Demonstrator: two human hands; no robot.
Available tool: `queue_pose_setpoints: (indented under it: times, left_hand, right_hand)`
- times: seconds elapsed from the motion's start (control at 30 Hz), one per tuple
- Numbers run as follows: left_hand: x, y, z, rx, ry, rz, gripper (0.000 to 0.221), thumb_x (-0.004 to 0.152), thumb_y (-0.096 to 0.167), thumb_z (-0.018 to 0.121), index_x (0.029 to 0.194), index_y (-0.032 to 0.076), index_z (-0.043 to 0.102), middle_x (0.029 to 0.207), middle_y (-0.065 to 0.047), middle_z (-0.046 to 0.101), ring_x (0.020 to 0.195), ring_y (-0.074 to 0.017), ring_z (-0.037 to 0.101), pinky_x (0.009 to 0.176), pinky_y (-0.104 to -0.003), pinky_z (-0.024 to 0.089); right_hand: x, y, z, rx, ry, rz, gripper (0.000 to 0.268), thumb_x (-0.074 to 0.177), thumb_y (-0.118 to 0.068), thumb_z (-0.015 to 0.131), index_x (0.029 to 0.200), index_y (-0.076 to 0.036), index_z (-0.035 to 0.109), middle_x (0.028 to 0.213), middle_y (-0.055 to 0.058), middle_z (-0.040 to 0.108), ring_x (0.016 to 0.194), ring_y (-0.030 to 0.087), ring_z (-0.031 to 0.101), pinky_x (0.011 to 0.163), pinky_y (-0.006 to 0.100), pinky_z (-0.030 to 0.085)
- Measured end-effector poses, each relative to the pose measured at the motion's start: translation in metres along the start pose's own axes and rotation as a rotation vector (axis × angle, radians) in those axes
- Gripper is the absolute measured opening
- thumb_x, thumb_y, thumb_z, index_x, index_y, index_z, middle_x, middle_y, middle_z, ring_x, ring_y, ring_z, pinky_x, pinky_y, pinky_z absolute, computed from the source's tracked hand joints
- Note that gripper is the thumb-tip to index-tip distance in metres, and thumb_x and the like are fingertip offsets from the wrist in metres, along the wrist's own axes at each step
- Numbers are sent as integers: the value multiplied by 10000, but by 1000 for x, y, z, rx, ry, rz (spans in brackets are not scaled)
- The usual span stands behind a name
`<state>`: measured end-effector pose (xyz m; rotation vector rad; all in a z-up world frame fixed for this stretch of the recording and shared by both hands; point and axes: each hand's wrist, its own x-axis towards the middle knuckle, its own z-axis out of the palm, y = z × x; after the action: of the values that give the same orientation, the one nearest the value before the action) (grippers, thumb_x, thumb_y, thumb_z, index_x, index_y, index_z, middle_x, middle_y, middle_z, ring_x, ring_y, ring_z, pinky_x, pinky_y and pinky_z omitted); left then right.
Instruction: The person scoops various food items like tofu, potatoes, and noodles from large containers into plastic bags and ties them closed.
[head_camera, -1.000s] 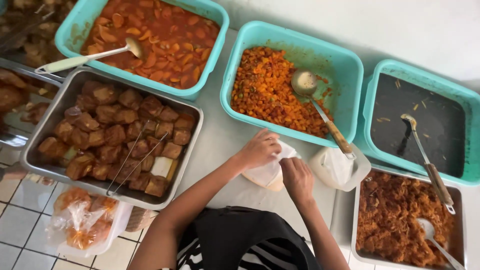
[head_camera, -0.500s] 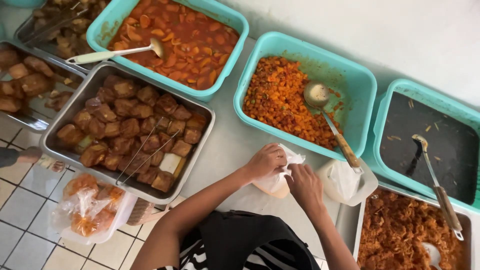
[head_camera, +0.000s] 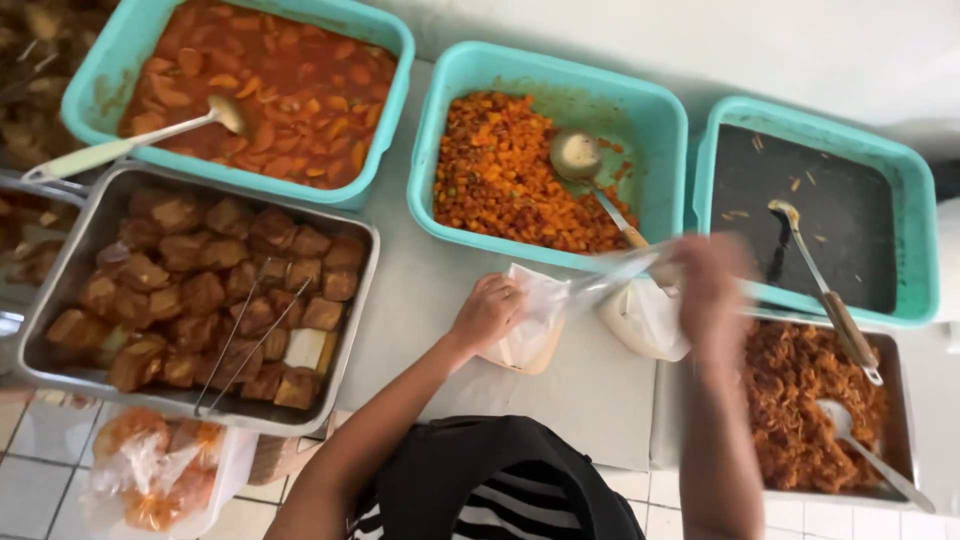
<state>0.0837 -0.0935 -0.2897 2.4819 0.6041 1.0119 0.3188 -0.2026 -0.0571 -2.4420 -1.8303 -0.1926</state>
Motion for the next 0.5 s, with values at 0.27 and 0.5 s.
queue_pose_setpoints:
  times: [0.27, 0.5]
  left_hand:
    - [60, 49, -108, -1083, 395, -959, 351, 1030, 358, 580, 1309, 148, 539, 1381, 18, 625, 1311, -99, 528, 1067, -340, 356]
    - [93, 87, -148, -784, -123, -216, 1127, 642, 380, 978, 1571, 119, 398, 1339, -180, 627, 1311, -321, 584, 1145, -449, 416]
  right_hand:
    - [11, -17, -71, 930, 56, -25, 139, 920, -23, 722, 1037, -53, 791, 697, 139, 701, 507, 196, 604, 494, 368, 573]
    - [31, -69, 3, 1177, -335, -210, 148, 864, -153, 800, 958, -98, 699, 509, -9, 584, 419, 119, 518, 427, 234, 427]
